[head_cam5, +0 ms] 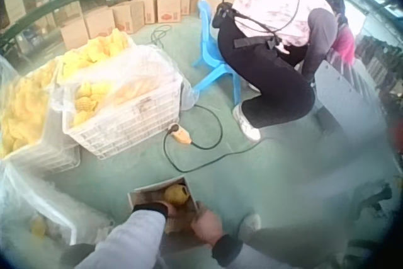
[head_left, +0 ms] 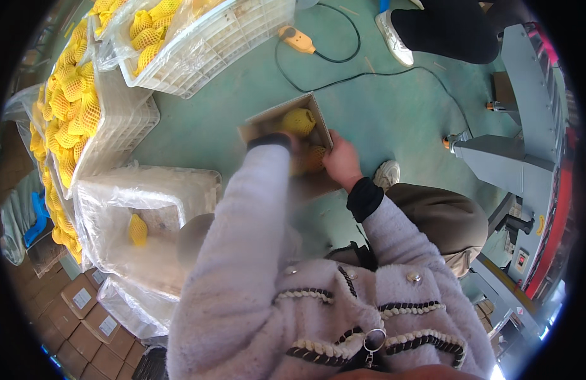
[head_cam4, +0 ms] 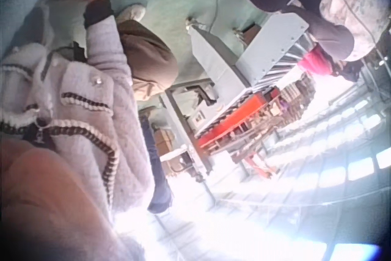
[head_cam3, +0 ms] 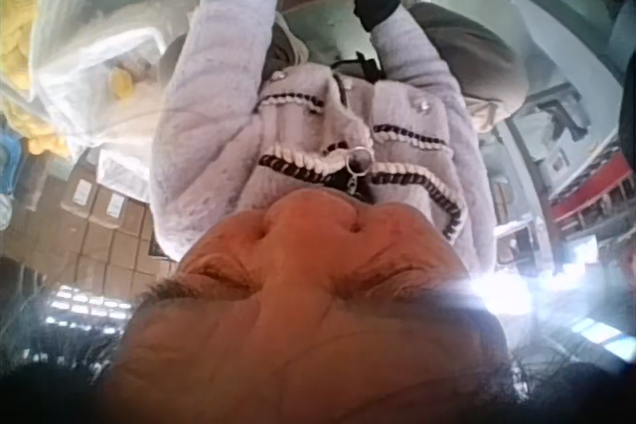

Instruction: The person sits on the floor and repeatedly picks yellow foam-wrapped fruits from white plastic crates, places them into small cardboard boxes, closes the boxes, and hands them to a coworker. The process is repeated continuously.

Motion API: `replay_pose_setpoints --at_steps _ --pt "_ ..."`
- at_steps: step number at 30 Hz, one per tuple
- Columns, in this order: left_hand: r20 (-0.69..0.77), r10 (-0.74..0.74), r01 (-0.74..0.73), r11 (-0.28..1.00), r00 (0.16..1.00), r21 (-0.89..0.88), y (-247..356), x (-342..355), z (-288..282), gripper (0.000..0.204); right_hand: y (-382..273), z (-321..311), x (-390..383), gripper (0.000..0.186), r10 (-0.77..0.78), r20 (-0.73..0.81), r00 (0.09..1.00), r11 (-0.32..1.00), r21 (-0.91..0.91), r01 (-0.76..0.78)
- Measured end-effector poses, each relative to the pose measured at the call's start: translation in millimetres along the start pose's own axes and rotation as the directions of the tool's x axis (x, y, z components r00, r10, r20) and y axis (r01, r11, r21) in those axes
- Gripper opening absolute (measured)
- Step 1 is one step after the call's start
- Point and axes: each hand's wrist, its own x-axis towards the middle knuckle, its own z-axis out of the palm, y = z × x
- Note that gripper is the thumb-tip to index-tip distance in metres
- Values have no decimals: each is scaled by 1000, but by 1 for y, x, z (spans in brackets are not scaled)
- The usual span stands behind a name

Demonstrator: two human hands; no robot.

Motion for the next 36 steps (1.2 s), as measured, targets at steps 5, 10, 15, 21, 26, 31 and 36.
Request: replay_pose_setpoints --at_steps 5,10,15,21,26,31,36 --pt "99 66 -56 994 993 -98 4 -21 -3 57 4 -1 2 39 -26 -30 999 999 20 26" --pt "132 88 -61 979 987 -195 18 -46 -3 57 1 0 7 37 -62 14 998 998 26 62" --pt "226 -3 55 973 974 -224 31 -55 8 62 -2 1 11 34 -46 19 999 999 23 45" --pt "-47 -20 25 993 999 112 44 -44 49 52 -7 -4 12 35 -49 46 998 999 11 48" --pt "-401 -163 93 978 902 -189 39 -43 83 48 -5 -2 13 35 -75 48 996 996 47 72" --pt "-267 120 -159 978 956 -132 59 -114 11 40 16 3 19 43 -92 35 995 996 -6 92" --pt "-168 471 -494 752 866 -436 0 -294 -107 34 23 2 22 37 -198 142 970 970 170 173"
